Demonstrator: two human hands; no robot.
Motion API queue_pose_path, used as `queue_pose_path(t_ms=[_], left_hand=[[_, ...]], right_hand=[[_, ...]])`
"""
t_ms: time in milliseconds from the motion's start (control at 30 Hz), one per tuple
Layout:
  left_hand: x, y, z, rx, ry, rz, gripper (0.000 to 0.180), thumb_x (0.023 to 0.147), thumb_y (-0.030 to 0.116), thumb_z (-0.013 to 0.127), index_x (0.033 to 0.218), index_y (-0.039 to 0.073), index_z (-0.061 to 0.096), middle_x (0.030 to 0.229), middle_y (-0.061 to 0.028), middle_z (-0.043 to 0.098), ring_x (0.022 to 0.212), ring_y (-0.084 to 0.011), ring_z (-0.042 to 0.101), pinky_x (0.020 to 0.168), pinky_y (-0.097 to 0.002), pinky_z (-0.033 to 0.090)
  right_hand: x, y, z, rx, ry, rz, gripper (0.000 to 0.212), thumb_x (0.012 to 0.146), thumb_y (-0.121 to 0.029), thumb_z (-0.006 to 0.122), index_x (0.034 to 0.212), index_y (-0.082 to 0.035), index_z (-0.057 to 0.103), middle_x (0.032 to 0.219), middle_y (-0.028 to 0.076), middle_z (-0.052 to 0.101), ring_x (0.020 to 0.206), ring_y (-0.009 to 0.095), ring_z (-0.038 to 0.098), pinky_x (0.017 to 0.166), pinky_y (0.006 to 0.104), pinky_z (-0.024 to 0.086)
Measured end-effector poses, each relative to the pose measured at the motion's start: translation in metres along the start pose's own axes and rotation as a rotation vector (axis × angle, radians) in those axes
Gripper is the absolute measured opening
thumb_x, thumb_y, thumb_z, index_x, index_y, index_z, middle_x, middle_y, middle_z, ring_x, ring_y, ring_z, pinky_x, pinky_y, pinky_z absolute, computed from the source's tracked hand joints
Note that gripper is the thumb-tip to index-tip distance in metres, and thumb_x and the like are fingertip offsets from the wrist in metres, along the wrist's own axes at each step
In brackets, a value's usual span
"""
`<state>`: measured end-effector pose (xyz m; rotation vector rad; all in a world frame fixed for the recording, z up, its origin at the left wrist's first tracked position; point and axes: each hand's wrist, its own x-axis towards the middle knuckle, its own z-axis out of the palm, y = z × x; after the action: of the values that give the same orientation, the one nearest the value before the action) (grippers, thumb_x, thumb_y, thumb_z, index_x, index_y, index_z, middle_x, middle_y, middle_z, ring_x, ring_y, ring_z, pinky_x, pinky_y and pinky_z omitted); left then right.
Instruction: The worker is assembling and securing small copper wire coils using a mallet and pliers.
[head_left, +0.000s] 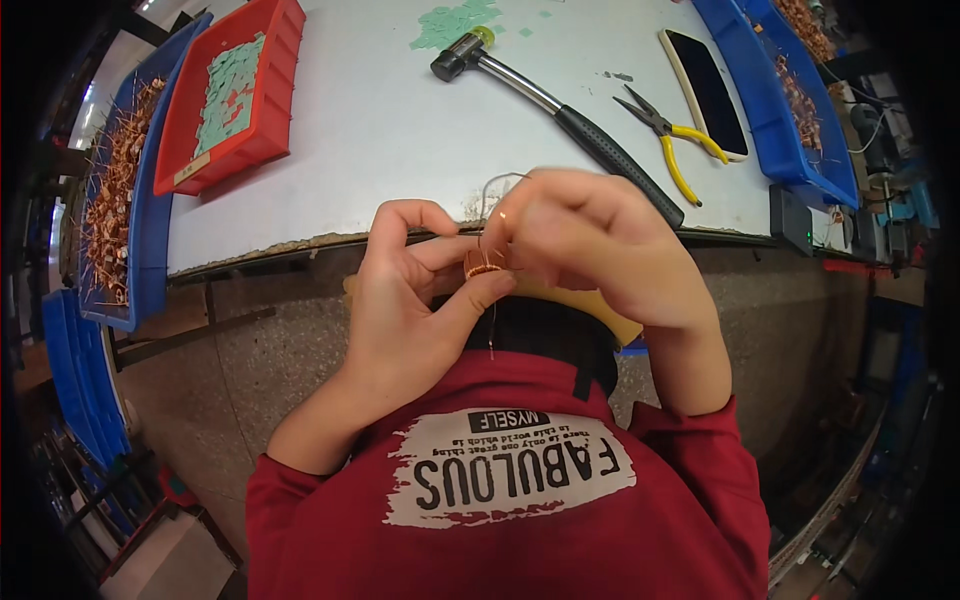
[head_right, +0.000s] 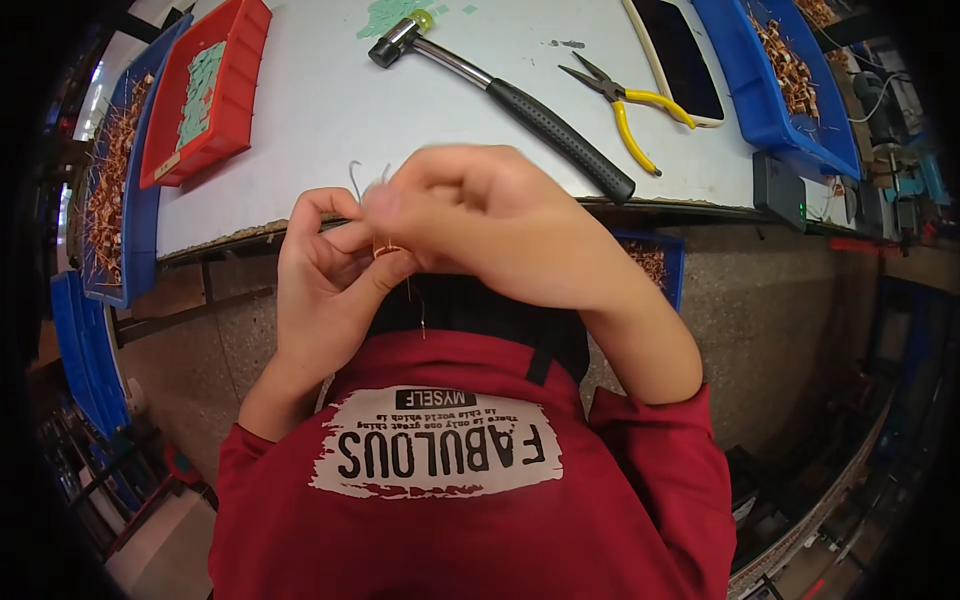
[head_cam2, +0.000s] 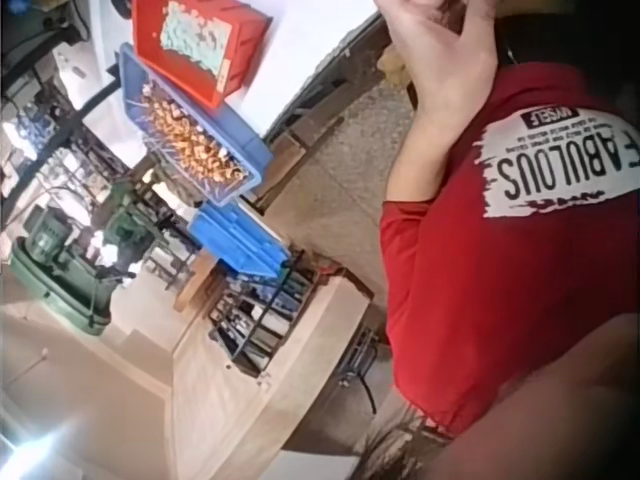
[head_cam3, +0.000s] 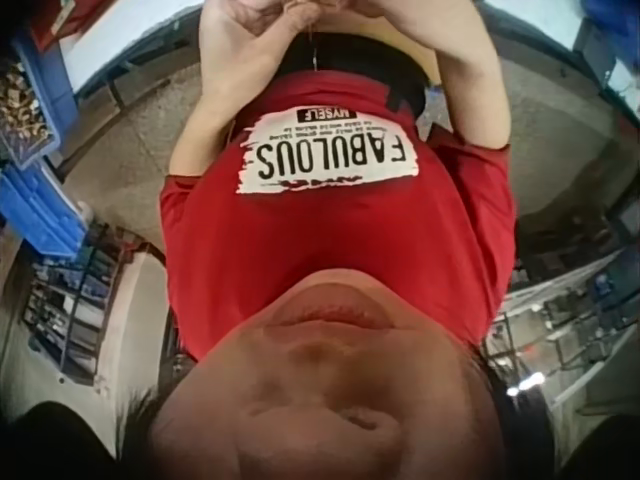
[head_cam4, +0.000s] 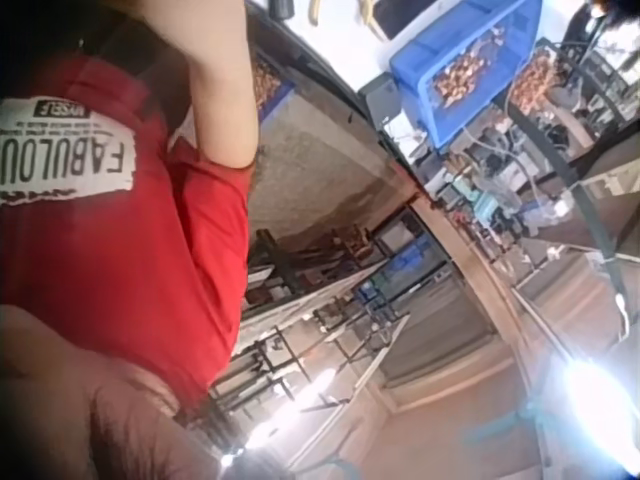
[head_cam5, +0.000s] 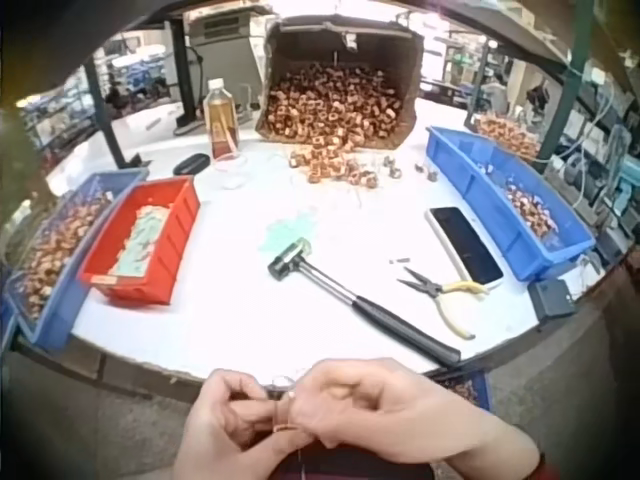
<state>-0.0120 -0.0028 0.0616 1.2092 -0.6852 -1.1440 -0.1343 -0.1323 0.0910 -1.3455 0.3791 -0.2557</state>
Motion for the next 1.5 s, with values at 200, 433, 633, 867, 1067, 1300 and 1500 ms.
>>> queue_pose_path(t_ms=[200, 433, 633, 867, 1067, 1300, 1500], left_hand=[[-0.003, -0.004, 0.004, -0.056, 0.034, 0.105, 0.038, 0.078, -0.008, 0.062, 0.091, 0.005, 0.029, 0.085, -0.0123, 0.065, 0.074, -0.0178, 0.063, 0.074, -0.024, 0.05], [0.007, -0.003, 0.007, 0.453, -0.222, 0.179, 0.039, 0.079, -0.005, 0.063, 0.084, 0.008, 0.027, 0.085, -0.0136, 0.064, 0.078, -0.0181, 0.064, 0.073, -0.0232, 0.05], [0.009, -0.001, 0.007, 0.386, -0.145, -0.013, 0.041, 0.08, -0.005, 0.062, 0.08, 0.009, 0.024, 0.089, -0.0157, 0.066, 0.087, -0.0211, 0.064, 0.086, -0.0299, 0.047], [0.011, -0.001, -0.006, -0.154, 0.049, 0.156, 0.038, 0.083, -0.004, 0.058, 0.083, 0.01, 0.022, 0.096, -0.0189, 0.065, 0.105, -0.0275, 0.059, 0.1, -0.0366, 0.037], [0.01, -0.001, -0.013, -0.17, 0.052, 0.202, 0.037, 0.086, -0.002, 0.056, 0.084, 0.011, 0.021, 0.099, -0.0214, 0.064, 0.114, -0.0314, 0.053, 0.102, -0.0366, 0.035], [0.007, -0.001, -0.016, -0.266, 0.036, 0.152, 0.035, 0.087, 0.001, 0.056, 0.084, 0.012, 0.024, 0.102, -0.0238, 0.063, 0.114, -0.0336, 0.052, 0.1, -0.0366, 0.037], [0.004, -0.007, -0.015, -0.443, -0.045, 0.035, 0.031, 0.087, 0.004, 0.057, 0.083, 0.012, 0.028, 0.101, -0.024, 0.063, 0.113, -0.0336, 0.053, 0.097, -0.0362, 0.039]], right_hand=[[0.005, -0.004, -0.017, 0.505, -0.126, 0.202, 0.018, 0.092, -0.013, 0.049, 0.085, 0.0, 0.059, 0.057, -0.001, 0.047, 0.045, 0.002, 0.032, 0.041, 0.0141, 0.027], [0.011, -0.006, -0.029, 0.224, -0.101, 0.21, 0.021, 0.094, -0.014, 0.046, 0.088, 0.001, 0.06, 0.056, -0.001, 0.05, 0.043, 0.002, 0.032, 0.039, 0.0133, 0.026], [0.018, -0.026, -0.023, -0.254, -0.185, 0.155, 0.021, 0.094, -0.016, 0.047, 0.092, 0.0, 0.061, 0.059, 0.0, 0.052, 0.044, 0.003, 0.035, 0.042, 0.0136, 0.029], [0.004, 0.016, -0.006, -0.063, 0.198, -0.114, 0.017, 0.091, -0.016, 0.052, 0.093, -0.002, 0.061, 0.07, 0.002, 0.058, 0.056, 0.006, 0.044, 0.055, 0.0162, 0.038], [-0.016, 0.014, 0.02, -0.133, 0.024, 0.08, 0.006, 0.086, -0.006, 0.057, 0.089, -0.003, 0.061, 0.084, 0.003, 0.057, 0.071, 0.009, 0.048, 0.064, 0.0192, 0.038], [-0.015, 0.019, 0.018, -0.418, 0.024, -0.195, 0.005, 0.082, 0.0, 0.059, 0.078, -0.002, 0.06, 0.091, 0.004, 0.055, 0.075, 0.011, 0.048, 0.065, 0.0206, 0.038], [-0.019, 0.017, 0.0, -0.452, -0.059, -0.292, 0.01, 0.082, -0.002, 0.057, 0.073, -0.002, 0.059, 0.096, 0.005, 0.052, 0.075, 0.012, 0.046, 0.066, 0.0224, 0.037]])
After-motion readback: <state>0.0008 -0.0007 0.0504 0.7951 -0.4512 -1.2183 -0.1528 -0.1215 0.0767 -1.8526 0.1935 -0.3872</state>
